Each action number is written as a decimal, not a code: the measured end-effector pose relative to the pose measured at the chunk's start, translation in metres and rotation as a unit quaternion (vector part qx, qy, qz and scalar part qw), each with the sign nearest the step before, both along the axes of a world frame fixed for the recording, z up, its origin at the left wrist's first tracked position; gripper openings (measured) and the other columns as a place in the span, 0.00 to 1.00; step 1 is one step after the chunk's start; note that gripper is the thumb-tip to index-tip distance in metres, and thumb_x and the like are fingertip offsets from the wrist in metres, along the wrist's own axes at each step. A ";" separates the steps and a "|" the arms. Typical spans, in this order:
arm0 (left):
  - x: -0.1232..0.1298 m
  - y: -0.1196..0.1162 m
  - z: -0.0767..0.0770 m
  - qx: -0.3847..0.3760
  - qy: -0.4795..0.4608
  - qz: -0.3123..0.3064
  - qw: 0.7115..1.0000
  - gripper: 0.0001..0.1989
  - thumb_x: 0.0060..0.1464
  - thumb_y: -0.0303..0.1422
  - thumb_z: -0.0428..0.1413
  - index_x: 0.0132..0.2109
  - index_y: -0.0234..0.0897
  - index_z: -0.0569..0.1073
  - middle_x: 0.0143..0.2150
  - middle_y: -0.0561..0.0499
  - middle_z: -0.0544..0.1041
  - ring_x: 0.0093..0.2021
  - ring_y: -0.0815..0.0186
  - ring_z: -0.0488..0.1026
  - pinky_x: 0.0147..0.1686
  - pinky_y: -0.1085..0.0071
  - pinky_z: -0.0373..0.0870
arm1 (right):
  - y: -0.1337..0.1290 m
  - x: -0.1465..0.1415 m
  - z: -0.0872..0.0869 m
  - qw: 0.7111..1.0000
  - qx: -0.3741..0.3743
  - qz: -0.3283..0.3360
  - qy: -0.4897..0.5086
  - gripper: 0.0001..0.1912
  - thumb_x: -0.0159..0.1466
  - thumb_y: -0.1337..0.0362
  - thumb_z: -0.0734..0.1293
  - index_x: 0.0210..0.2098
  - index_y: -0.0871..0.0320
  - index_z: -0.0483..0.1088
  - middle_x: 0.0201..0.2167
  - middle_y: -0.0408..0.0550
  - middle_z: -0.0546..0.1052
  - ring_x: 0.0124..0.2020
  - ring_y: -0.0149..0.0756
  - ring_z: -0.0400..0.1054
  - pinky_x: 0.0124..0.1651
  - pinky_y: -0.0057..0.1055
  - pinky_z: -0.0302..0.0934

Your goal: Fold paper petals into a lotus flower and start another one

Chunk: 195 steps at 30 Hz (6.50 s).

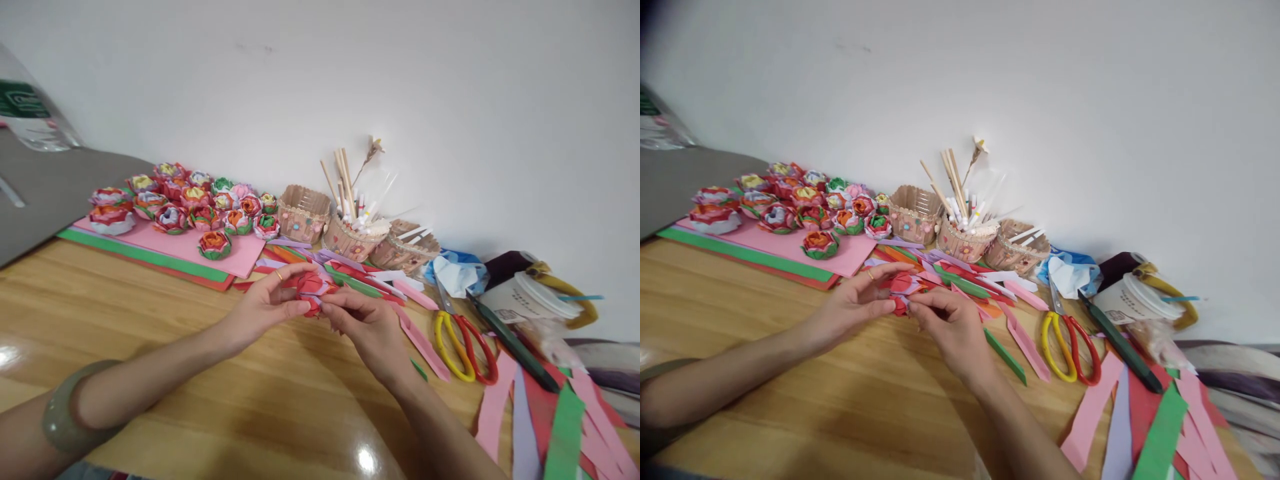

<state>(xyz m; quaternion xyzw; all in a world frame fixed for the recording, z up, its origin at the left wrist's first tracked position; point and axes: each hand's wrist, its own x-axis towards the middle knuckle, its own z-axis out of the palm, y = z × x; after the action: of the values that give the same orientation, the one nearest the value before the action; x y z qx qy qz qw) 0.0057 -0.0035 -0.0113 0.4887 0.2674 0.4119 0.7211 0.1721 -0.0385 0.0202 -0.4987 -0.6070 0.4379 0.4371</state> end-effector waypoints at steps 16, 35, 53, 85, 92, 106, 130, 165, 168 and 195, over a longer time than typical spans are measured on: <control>0.000 0.002 -0.001 0.011 0.049 -0.028 0.998 0.23 0.44 0.29 0.60 0.49 0.40 0.67 0.43 0.49 0.74 0.43 0.62 0.71 0.45 0.63 0.66 | 0.000 0.002 -0.007 0.998 -0.006 0.004 -0.061 0.05 0.54 0.66 0.68 0.23 0.59 0.75 0.20 0.42 0.73 0.22 0.28 0.62 0.26 0.24 0.55; 0.001 0.003 -0.003 0.010 0.053 -0.001 0.999 0.21 0.44 0.30 0.61 0.47 0.42 0.69 0.45 0.49 0.74 0.44 0.62 0.71 0.46 0.63 0.66 | 0.003 0.002 -0.009 0.991 0.083 0.021 -0.104 0.05 0.56 0.69 0.67 0.25 0.58 0.75 0.22 0.42 0.73 0.24 0.28 0.64 0.28 0.25 0.56; 0.005 0.004 -0.004 0.002 0.059 0.097 0.993 0.17 0.42 0.31 0.62 0.40 0.37 0.67 0.41 0.51 0.72 0.43 0.62 0.70 0.44 0.63 0.67 | -0.006 -0.007 -0.013 0.935 0.226 -0.090 -0.257 0.08 0.60 0.70 0.63 0.32 0.60 0.75 0.25 0.47 0.76 0.25 0.31 0.69 0.30 0.26 0.64; -0.002 0.003 0.002 -0.184 -0.137 -0.050 0.972 0.14 0.59 0.34 0.46 0.49 0.38 0.70 0.44 0.45 0.75 0.40 0.66 0.74 0.35 0.73 0.73 | -0.011 -0.005 -0.004 0.956 0.244 -0.067 -0.147 0.12 0.61 0.72 0.60 0.41 0.55 0.72 0.32 0.47 0.73 0.30 0.31 0.66 0.30 0.27 0.61; -0.002 -0.001 0.003 -0.132 -0.100 -0.021 0.986 0.11 0.55 0.31 0.53 0.46 0.40 0.71 0.39 0.49 0.75 0.35 0.67 0.73 0.33 0.69 0.74 | -0.011 -0.007 -0.005 0.972 0.186 -0.051 -0.133 0.09 0.61 0.69 0.61 0.36 0.57 0.73 0.27 0.46 0.75 0.27 0.31 0.66 0.28 0.27 0.60; -0.001 -0.005 0.003 0.089 0.028 0.066 0.993 0.14 0.51 0.32 0.56 0.47 0.42 0.71 0.50 0.48 0.70 0.50 0.60 0.65 0.46 0.68 0.64 | -0.004 -0.009 -0.001 0.995 -0.060 -0.058 0.062 0.07 0.53 0.62 0.66 0.28 0.58 0.74 0.19 0.40 0.71 0.17 0.24 0.56 0.19 0.23 0.50; 0.002 0.001 -0.004 -0.027 0.059 0.046 0.997 0.25 0.40 0.33 0.63 0.49 0.40 0.70 0.45 0.48 0.75 0.48 0.57 0.70 0.46 0.60 0.68 | -0.007 -0.007 0.003 0.978 0.154 -0.068 -0.125 0.05 0.55 0.72 0.64 0.25 0.59 0.72 0.22 0.44 0.75 0.24 0.29 0.67 0.27 0.24 0.60; 0.003 0.004 -0.003 0.018 0.083 0.103 0.991 0.23 0.37 0.31 0.63 0.45 0.39 0.68 0.37 0.53 0.75 0.36 0.66 0.71 0.38 0.68 0.70 | -0.004 -0.002 -0.011 0.932 0.305 -0.054 -0.191 0.08 0.59 0.73 0.65 0.35 0.59 0.74 0.30 0.49 0.77 0.31 0.32 0.71 0.34 0.26 0.66; 0.003 0.005 -0.002 0.017 0.081 0.112 0.990 0.24 0.37 0.30 0.63 0.44 0.38 0.68 0.36 0.53 0.74 0.35 0.68 0.70 0.37 0.70 0.70 | -0.004 -0.003 -0.009 0.949 0.273 -0.058 -0.149 0.07 0.58 0.73 0.65 0.34 0.58 0.74 0.29 0.48 0.78 0.30 0.31 0.71 0.33 0.26 0.66; 0.003 0.006 -0.006 -0.008 0.067 0.097 0.993 0.24 0.37 0.32 0.64 0.45 0.37 0.68 0.39 0.51 0.74 0.40 0.65 0.71 0.43 0.64 0.68 | -0.001 0.000 -0.003 0.996 0.069 -0.037 -0.034 0.07 0.58 0.64 0.66 0.27 0.58 0.75 0.23 0.44 0.75 0.27 0.30 0.67 0.30 0.26 0.62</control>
<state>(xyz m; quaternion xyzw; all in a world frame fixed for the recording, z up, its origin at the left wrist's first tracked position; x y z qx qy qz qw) 0.0086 0.0028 -0.0176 0.4814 0.3646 0.4438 0.6621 0.1725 -0.0395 0.0176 -0.5036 -0.6318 0.3613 0.4655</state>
